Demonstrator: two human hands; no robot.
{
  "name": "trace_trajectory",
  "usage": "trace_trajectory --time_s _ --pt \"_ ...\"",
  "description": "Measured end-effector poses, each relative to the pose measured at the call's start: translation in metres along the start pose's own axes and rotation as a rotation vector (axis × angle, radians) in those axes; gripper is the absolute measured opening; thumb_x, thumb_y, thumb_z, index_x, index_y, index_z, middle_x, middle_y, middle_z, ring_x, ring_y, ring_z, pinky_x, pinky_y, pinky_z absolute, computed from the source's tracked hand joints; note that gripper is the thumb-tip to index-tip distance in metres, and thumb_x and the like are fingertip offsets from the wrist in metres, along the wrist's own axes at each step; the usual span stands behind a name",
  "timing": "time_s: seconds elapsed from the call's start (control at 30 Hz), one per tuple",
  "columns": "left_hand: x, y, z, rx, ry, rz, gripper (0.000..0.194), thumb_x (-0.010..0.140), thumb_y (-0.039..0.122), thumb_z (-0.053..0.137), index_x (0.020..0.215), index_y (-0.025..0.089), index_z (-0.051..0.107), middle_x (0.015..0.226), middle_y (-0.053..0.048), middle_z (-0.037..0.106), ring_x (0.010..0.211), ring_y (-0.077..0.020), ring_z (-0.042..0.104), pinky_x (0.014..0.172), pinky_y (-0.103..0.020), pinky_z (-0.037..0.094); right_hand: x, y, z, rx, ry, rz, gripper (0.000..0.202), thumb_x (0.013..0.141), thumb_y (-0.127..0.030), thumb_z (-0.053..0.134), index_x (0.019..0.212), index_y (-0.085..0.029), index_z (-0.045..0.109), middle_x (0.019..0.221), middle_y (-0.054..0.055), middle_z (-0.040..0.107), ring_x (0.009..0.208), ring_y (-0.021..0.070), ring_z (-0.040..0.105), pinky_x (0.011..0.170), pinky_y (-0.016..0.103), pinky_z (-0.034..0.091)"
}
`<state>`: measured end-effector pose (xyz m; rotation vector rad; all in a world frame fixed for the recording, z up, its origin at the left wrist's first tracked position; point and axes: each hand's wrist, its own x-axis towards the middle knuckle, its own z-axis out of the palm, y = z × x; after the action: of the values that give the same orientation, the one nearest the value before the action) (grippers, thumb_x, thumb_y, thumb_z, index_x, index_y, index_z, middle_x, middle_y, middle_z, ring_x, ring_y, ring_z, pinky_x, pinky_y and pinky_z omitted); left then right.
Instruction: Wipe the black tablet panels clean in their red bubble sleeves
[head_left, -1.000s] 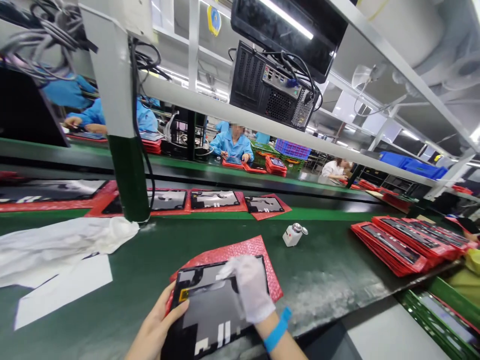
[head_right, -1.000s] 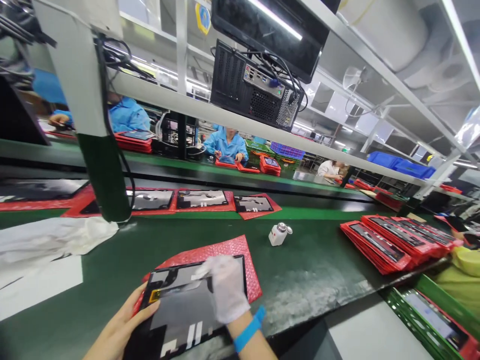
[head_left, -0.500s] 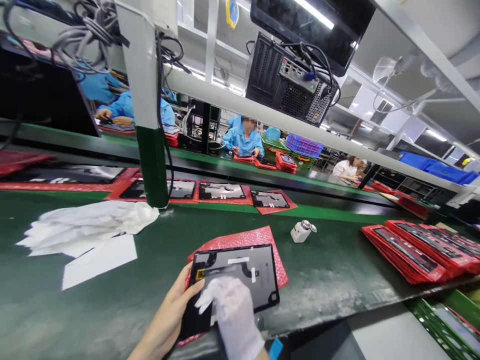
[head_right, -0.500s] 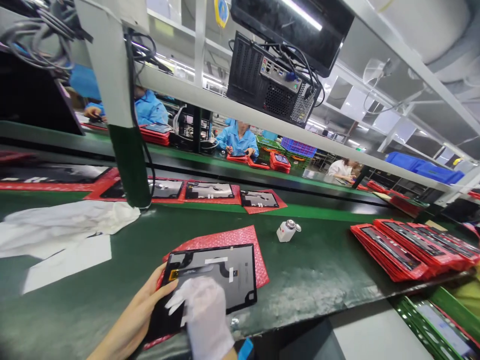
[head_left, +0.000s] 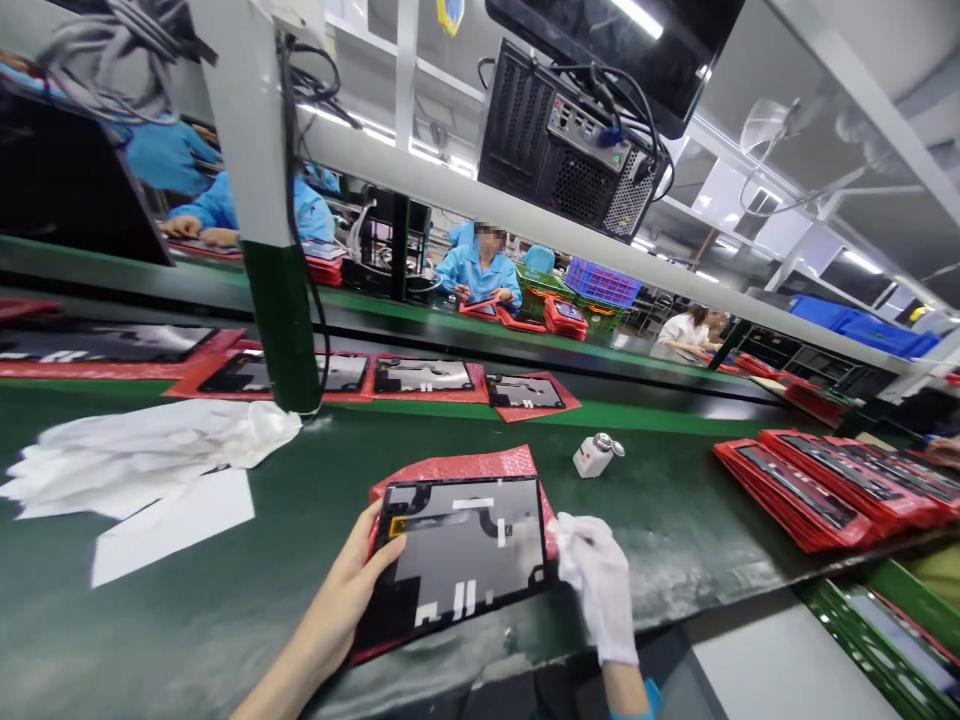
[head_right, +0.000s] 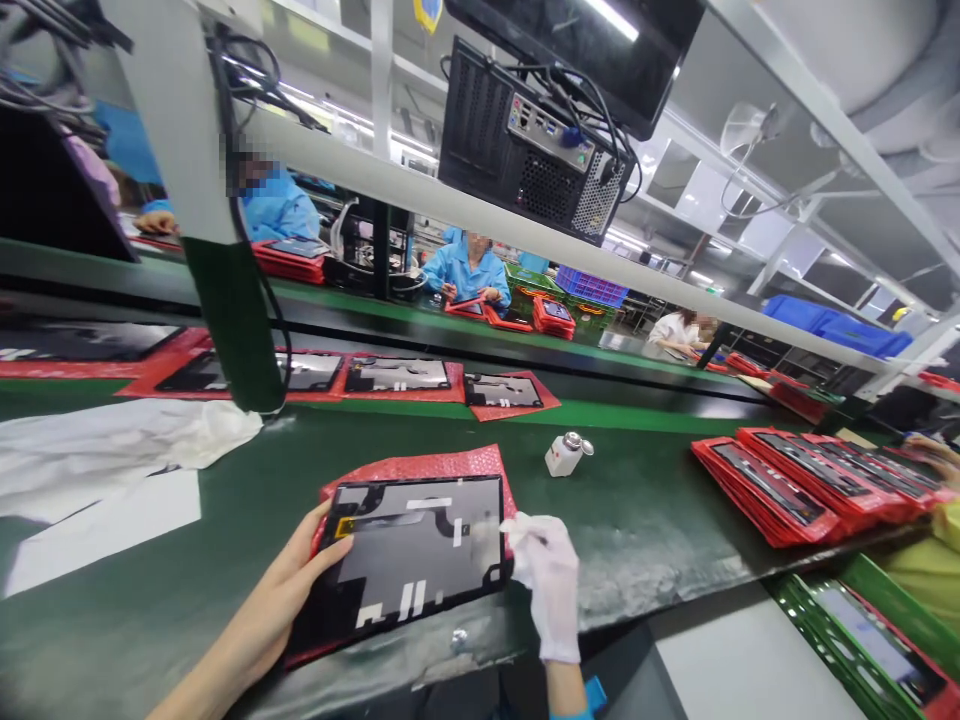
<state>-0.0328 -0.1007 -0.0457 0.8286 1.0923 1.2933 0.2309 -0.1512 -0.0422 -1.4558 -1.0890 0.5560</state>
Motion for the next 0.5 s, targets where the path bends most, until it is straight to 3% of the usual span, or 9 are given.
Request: trace_trajectory --time_s 0.07,0.13,0.23,0.33,0.4,0.5 --pt "0.008 0.016 0.003 0.074 -0.041 0.107 0.068 0.058 0.05 0.08 0.12 0.03 0.061 0.14 -0.003 0.06 0.138 -0.0294 0.043 0.116 -0.036 0.03 0.002 0.012 -0.03 0.102 0.094 0.188 0.036 0.071 -0.048 0.072 0.091 -0.018 0.073 0.08 0.003 0.065 0.056 0.0135 0.054 0.046 0.024 0.041" --pt "0.016 0.042 0.009 0.194 -0.114 0.195 0.065 0.051 0.048 0.083 0.111 0.03 0.069 0.136 -0.002 0.063 0.138 -0.0314 0.043 0.116 -0.033 0.029 0.003 0.033 -0.054 0.209 0.176 0.277 0.047 0.066 -0.054 0.074 0.095 -0.017 0.071 0.063 -0.001 0.059 0.045 0.0113 0.045 0.041 0.024 0.033" --pt "0.019 0.095 0.039 0.466 -0.379 0.182 0.055 0.047 0.041 0.086 0.1 0.03 0.078 0.116 -0.006 0.074 0.119 -0.038 0.06 0.102 -0.034 0.045 0.009 0.068 -0.079 0.268 0.307 0.281 0.055 0.061 -0.06 0.074 0.094 -0.016 0.07 0.052 -0.003 0.057 0.039 0.0122 0.043 0.039 0.026 0.032" --pt "0.005 0.146 0.105 0.621 -0.83 0.182 0.049 0.056 0.031 0.083 0.104 0.03 0.078 0.099 -0.008 0.078 0.089 -0.0347 0.07 0.079 -0.033 0.054 0.022 0.089 -0.1 0.147 0.412 0.192 0.051 0.061 -0.065 0.072 0.083 -0.019 0.073 0.055 0.001 0.062 0.039 0.0155 0.049 0.037 0.029 0.037" --pt "-0.009 0.171 0.165 0.601 -1.087 0.271 0.05 0.054 0.018 0.082 0.102 0.029 0.078 0.095 -0.006 0.078 0.087 -0.0339 0.07 0.081 -0.034 0.053 0.03 0.092 -0.113 0.062 0.466 0.125 0.045 0.066 -0.064 0.07 0.078 -0.021 0.073 0.059 0.003 0.064 0.045 0.0176 0.055 0.04 0.03 0.043" --pt "-0.024 0.193 0.259 0.59 -1.46 0.481 0.049 0.063 0.01 0.072 0.109 0.026 0.075 0.103 -0.005 0.077 0.098 -0.0321 0.069 0.089 -0.035 0.052 0.04 0.09 -0.133 -0.039 0.541 0.017 0.039 0.085 -0.056 0.061 0.092 -0.019 0.07 0.078 0.003 0.069 0.066 0.0161 0.064 0.061 0.032 0.055"
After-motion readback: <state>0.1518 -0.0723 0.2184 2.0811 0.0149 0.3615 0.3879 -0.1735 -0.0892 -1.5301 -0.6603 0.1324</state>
